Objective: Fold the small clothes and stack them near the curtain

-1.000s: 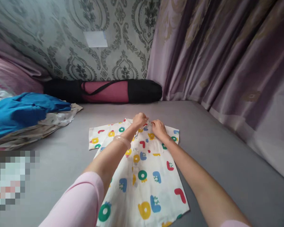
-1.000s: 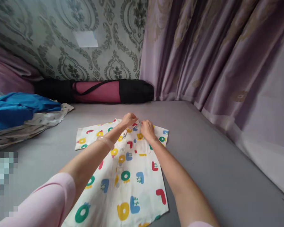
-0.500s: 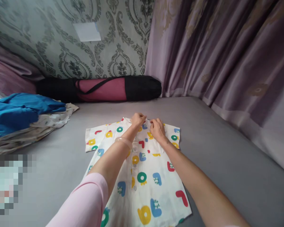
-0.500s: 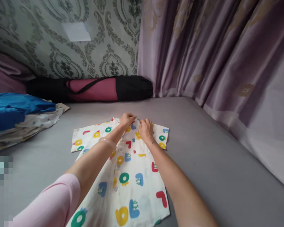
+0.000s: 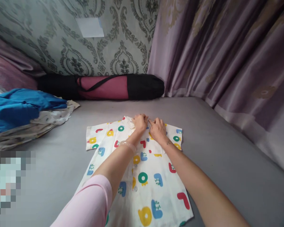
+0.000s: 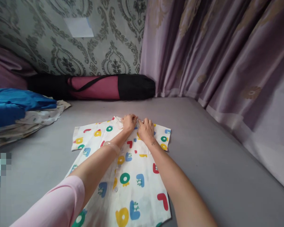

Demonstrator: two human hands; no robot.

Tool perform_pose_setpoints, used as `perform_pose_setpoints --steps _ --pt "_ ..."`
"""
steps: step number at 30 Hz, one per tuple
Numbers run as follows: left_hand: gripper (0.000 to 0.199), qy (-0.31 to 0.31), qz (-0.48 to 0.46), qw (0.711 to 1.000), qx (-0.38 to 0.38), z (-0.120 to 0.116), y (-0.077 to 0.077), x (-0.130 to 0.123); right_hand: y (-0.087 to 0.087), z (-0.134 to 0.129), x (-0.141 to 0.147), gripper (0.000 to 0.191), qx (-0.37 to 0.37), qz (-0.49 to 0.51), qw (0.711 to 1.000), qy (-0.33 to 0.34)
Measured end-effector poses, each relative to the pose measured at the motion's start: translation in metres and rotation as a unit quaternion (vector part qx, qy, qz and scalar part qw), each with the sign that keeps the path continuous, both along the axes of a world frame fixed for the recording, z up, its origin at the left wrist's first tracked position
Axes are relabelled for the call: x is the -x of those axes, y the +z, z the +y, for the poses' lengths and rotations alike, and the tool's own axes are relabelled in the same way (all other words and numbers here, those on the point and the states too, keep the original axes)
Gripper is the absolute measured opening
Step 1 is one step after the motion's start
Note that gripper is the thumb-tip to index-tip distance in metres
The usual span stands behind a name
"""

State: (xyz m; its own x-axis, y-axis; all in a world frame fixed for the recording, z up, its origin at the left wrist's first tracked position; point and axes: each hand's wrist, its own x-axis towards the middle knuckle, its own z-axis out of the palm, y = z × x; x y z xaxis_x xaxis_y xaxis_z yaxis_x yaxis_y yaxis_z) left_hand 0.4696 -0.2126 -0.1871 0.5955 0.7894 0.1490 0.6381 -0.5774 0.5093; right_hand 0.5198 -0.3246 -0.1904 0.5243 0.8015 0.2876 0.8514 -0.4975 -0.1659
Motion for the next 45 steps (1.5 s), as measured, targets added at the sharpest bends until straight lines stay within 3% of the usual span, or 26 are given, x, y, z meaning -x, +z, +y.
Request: perform_pose_setpoints --steps 4,8,11,16,20,22,25,28,30,34,38,45 --pt "0.032 -0.007 0.002 1.000 -0.009 -0.003 0.005 0.000 0.000 0.001 0.001 0.045 0.018 -0.011 1.000 -0.007" --pt "0.032 -0.078 0.026 0.996 0.040 0.011 0.021 0.013 0.001 0.002 0.000 0.045 0.020 -0.003 1.000 -0.013" --pt "0.029 -0.085 0.022 0.996 0.012 0.035 0.029 0.043 0.001 0.002 0.000 0.045 0.015 0.003 1.000 -0.013" --pt "0.028 0.005 0.094 0.993 -0.068 0.076 0.019 0.116 -0.001 0.003 0.000 0.045 0.015 -0.009 1.000 -0.021" --pt "0.031 0.026 0.077 0.991 -0.108 0.085 0.006 0.158 -0.003 0.003 -0.001 0.045 0.015 -0.018 1.000 -0.020" --pt "0.034 0.000 0.039 0.987 -0.153 0.082 0.006 0.168 -0.004 0.003 -0.002 0.045 0.015 -0.017 1.000 -0.015" --pt "0.040 -0.144 0.021 0.973 -0.181 0.065 0.018 0.180 -0.001 0.003 -0.004 0.044 0.012 -0.011 1.000 -0.007" --pt "0.050 -0.317 0.064 0.936 -0.141 0.036 0.035 0.200 0.008 0.000 -0.003 0.044 0.024 0.004 1.000 -0.006" --pt "0.062 -0.374 0.084 0.917 -0.107 0.012 0.042 0.219 0.015 -0.007 0.003 0.045 0.048 0.017 0.999 0.014" --pt "0.082 -0.403 0.105 0.908 -0.035 -0.031 0.044 0.265 0.025 -0.042 0.035 0.058 0.119 0.053 0.986 0.099" --pt "0.088 -0.405 0.123 0.906 0.000 -0.060 0.045 0.302 0.028 -0.094 0.083 0.065 0.177 0.081 0.971 0.141" --pt "0.051 -0.462 0.077 0.883 -0.001 -0.111 0.063 0.329 0.035 -0.170 0.139 0.058 0.167 0.081 0.957 0.223"
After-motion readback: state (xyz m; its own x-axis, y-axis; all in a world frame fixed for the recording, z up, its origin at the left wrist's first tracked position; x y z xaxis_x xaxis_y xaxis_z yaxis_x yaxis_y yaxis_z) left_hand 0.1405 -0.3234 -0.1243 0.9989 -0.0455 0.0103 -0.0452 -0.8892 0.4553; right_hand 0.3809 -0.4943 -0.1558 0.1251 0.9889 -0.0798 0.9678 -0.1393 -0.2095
